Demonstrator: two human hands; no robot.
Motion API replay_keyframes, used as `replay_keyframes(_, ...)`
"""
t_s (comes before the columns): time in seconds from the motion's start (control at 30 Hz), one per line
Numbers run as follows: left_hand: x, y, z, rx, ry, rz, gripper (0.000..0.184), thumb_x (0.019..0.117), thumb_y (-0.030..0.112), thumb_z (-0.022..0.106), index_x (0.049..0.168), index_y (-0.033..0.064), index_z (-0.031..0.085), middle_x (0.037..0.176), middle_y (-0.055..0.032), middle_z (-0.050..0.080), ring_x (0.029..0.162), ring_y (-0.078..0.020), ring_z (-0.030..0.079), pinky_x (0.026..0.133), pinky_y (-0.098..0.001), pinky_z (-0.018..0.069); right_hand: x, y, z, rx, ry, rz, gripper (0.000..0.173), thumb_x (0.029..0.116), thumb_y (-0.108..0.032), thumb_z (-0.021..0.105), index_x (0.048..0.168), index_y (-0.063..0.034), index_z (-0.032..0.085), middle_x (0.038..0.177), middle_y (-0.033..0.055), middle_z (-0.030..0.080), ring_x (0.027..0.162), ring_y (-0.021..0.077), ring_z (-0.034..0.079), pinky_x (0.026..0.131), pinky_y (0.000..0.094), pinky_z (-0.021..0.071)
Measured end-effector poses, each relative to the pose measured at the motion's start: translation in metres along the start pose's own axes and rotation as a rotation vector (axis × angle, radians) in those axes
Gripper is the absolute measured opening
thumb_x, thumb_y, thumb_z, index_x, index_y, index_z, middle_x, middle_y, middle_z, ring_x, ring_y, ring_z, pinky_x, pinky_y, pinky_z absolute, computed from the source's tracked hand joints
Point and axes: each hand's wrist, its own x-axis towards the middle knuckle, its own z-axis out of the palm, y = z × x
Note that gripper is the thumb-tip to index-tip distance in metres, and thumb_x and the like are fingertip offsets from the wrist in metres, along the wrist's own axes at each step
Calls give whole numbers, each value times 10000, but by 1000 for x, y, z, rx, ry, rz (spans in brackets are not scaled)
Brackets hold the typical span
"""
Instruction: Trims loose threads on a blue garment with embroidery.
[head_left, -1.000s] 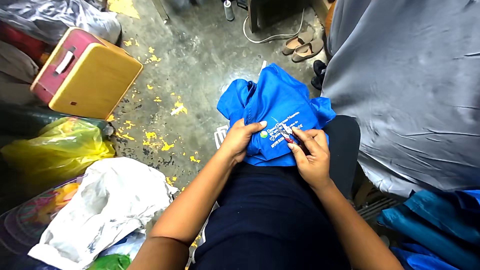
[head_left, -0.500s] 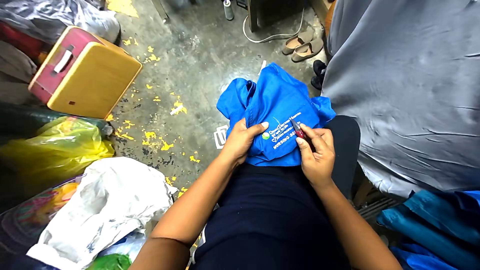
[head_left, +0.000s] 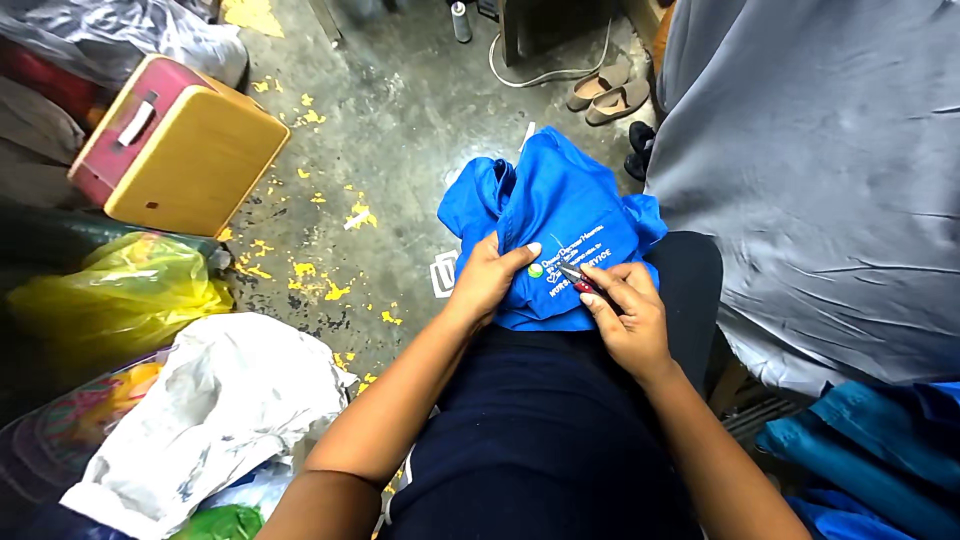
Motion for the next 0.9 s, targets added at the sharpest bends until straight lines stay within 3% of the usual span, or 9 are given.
replay_keyframes(0.5, 5, 1, -2, -32, -11, -22, 117, 1023, 47, 549, 1118, 56, 618, 889, -28, 718, 775, -88, 701, 713, -276, 601, 0, -3, -1, -62, 11, -24, 288, 952, -96, 616, 1170, 51, 735, 956, 98, 583, 889, 68, 561, 806, 129, 461)
replay_keyframes(0.7, 4, 4, -3, -17, -28, -46, 127, 1025, 39, 536, 1119, 62, 618, 892, -21, 723, 767, -77, 703, 708, -257, 601, 4, -1, -6, -94, -51, -62, 283, 965, -111, 607, 1181, 3, 751, 962, 97, 605, 866, 80, 581, 778, 163, 484)
replay_keyframes(0.9, 8, 11, -7, 0, -68, -53, 151, 1012, 23, 545, 1148, 43, 608, 931, -35, 719, 820, -95, 706, 767, -282, 603, 9, 1, -13, -72, -87, -56, 291, 971, -132, 615, 1192, 8, 742, 976, 90, 594, 865, 67, 573, 767, 153, 486)
